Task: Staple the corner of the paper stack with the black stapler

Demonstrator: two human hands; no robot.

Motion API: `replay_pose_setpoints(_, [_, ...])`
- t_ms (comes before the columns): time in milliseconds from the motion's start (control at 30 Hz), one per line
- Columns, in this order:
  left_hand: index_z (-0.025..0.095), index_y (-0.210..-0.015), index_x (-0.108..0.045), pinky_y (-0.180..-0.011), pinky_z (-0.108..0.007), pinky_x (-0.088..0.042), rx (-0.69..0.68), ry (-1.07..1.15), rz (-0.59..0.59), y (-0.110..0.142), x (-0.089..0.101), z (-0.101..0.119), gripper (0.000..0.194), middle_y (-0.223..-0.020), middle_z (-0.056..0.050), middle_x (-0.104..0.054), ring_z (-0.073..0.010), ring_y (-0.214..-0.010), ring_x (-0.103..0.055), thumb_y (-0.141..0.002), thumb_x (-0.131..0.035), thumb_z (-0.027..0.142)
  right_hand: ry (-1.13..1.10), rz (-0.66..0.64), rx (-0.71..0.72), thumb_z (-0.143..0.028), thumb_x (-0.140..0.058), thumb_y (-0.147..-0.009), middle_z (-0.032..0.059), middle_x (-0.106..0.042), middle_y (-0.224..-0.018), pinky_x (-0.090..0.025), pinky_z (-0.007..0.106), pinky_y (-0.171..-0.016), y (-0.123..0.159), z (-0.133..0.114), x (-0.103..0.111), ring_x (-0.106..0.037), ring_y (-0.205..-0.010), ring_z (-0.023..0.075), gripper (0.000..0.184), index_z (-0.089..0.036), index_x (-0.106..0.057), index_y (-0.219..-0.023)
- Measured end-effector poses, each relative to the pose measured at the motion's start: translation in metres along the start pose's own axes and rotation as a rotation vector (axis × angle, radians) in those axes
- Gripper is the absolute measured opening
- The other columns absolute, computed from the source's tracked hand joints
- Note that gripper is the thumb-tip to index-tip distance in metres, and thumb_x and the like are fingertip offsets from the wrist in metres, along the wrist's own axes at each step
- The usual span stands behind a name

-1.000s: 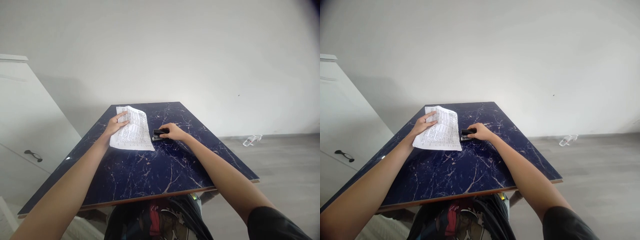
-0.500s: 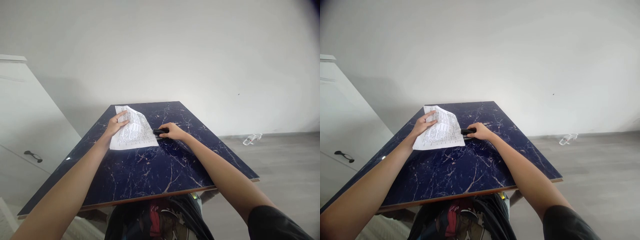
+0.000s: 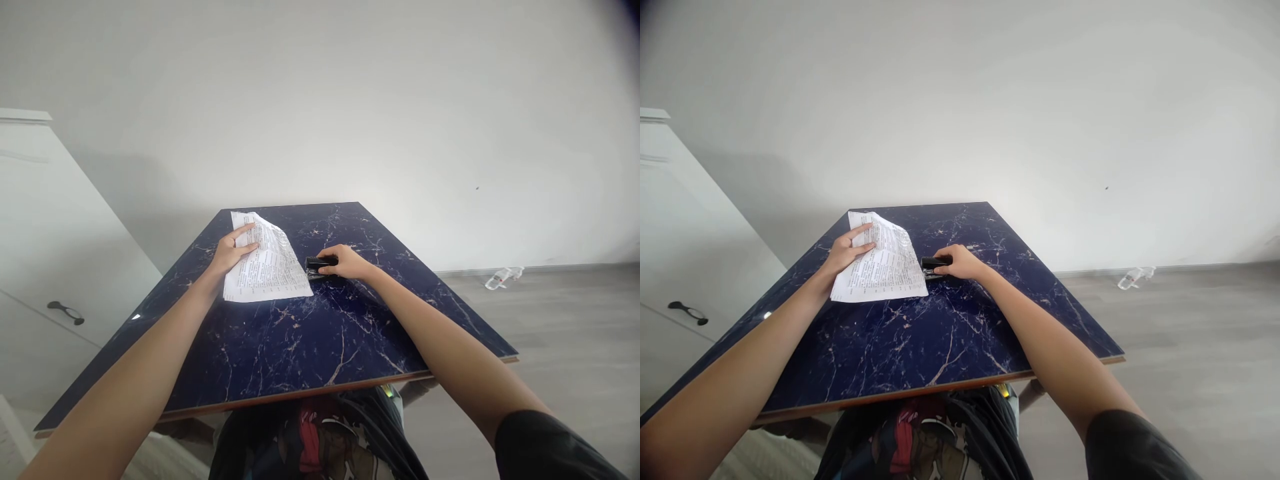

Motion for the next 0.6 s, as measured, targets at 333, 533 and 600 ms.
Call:
replay_pose_setpoints(333, [0.023,-0.134,-0.066,-0.117,-0.045,-0.038,-0.041,0.048,0.033,0.007,-0.009,0.002,0.066,-0.146,-0.008,-0.058,-0.0305,-0.134,-0.054,-0.072,-0.084,0.035,-0.014,-0.083,0.041,-0.041,-0.073,-0.081,0.0038,-0.072,-0.091,-0.043,0.030,-0.070,0.002,-0.012,-0.004,-0.063,-0.078,0.0190,0.031,-0.020,-0.074,-0.103])
replay_pose_setpoints(533, [0.024,-0.133,-0.066,-0.117,-0.046,-0.038,-0.025,0.058,0.032,0.010,-0.015,0.004,0.065,-0.147,-0.008,-0.057,-0.0306,-0.136,-0.052,-0.071,-0.084,0.031,0.034,0.028,-0.023,-0.063,-0.049,-0.095,0.0034,-0.066,-0.078,-0.035,0.028,-0.062,0.000,-0.028,-0.010,-0.053,-0.064,0.0153,0.050,-0.018,-0.070,-0.087])
replay_pose_setpoints(600, [0.024,-0.134,-0.066,-0.116,-0.046,-0.040,-0.020,0.073,0.027,0.010,-0.016,0.003,0.066,-0.147,-0.007,-0.057,-0.0304,-0.134,-0.054,-0.071,-0.083,0.031,0.120,0.122,-0.088,-0.063,-0.039,-0.099,0.0028,-0.060,-0.068,-0.030,0.028,-0.060,-0.002,-0.031,-0.016,-0.048,-0.059,0.0145,0.057,-0.018,-0.064,-0.075])
Point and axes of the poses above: each hand's wrist, its own y-axis away from the middle knuckle, its own x-axis out of the back of the hand, z = x × y, the point moved 4 cm from there along -y, towards the middle knuckle
